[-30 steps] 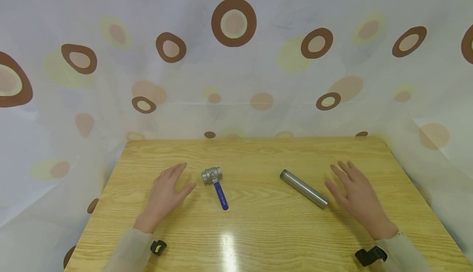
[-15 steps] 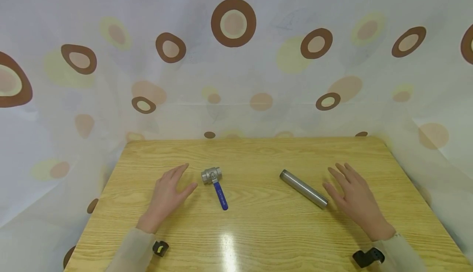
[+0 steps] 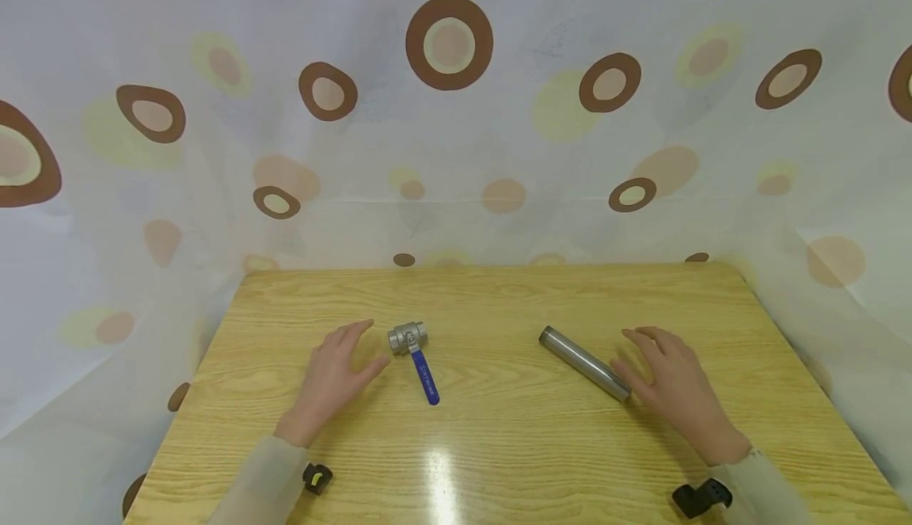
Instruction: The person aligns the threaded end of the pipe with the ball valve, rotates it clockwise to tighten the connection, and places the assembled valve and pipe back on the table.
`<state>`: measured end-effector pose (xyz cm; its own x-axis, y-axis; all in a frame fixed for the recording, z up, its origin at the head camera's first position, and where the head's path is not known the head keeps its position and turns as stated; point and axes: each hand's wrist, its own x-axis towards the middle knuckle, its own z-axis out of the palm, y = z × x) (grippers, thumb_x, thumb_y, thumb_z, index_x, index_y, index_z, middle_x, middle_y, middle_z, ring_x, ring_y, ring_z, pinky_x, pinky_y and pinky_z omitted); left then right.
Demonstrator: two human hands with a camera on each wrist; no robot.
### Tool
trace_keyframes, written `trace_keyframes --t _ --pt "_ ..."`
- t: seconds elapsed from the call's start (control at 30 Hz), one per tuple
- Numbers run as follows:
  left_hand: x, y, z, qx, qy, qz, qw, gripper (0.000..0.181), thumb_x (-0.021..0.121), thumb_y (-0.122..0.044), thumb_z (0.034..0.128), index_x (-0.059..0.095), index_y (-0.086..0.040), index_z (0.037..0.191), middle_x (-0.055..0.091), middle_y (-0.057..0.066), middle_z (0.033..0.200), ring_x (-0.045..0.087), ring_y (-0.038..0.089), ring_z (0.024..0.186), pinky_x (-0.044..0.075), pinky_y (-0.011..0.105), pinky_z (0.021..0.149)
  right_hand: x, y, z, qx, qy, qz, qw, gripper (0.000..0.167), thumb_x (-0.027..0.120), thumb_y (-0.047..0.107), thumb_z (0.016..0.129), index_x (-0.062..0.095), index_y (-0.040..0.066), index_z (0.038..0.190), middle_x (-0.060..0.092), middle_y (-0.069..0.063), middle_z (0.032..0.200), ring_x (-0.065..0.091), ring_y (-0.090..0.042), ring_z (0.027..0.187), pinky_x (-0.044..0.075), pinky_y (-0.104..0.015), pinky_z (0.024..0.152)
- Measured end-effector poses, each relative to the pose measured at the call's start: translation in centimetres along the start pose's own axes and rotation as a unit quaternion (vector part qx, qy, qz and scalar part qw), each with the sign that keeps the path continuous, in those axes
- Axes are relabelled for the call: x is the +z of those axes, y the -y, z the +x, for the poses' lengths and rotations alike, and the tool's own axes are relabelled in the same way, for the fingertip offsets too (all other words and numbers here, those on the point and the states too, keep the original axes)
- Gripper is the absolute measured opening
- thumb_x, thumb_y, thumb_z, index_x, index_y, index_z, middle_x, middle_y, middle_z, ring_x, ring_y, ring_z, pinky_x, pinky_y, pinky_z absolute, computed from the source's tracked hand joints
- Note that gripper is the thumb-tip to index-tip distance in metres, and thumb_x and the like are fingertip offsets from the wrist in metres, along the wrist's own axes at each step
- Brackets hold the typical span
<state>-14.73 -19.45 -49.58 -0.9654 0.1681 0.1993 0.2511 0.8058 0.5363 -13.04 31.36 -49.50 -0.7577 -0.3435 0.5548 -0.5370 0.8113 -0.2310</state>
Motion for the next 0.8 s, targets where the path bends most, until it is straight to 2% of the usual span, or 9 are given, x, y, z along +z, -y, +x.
trace_keyframes --t 0.5,0.8 --pt "1.3 -0.1 0.4 -0.019 0.017 -0.03 0.9992 0.07 0.077 -0.036 0.0939 0.05 -0.007 0.151 0.052 0.023 0.151 0.048 0.047 0.138 0.038 0.067 0.114 0.6 0.6 -0.1 0.019 0.014 -0.002 0.9997 0.053 0.085 0.017 0.084 0.066 -0.005 0.127 0.066 -0.027 0.12 0.061 -0.047 0.111 0.05 -0.067 0.091" --pt "1.9 0.0 0.9 -0.028 0.037 -0.039 0.9982 0.077 0.08 -0.035 0.0914 0.047 -0.007 0.154 0.047 0.023 0.156 0.043 0.046 0.143 0.033 0.066 0.118 0.7 0.7 -0.3 0.02 0.018 -0.006 0.9996 0.05 0.084 0.019 0.086 0.066 -0.005 0.126 0.066 -0.027 0.119 0.061 -0.047 0.111 0.05 -0.066 0.091"
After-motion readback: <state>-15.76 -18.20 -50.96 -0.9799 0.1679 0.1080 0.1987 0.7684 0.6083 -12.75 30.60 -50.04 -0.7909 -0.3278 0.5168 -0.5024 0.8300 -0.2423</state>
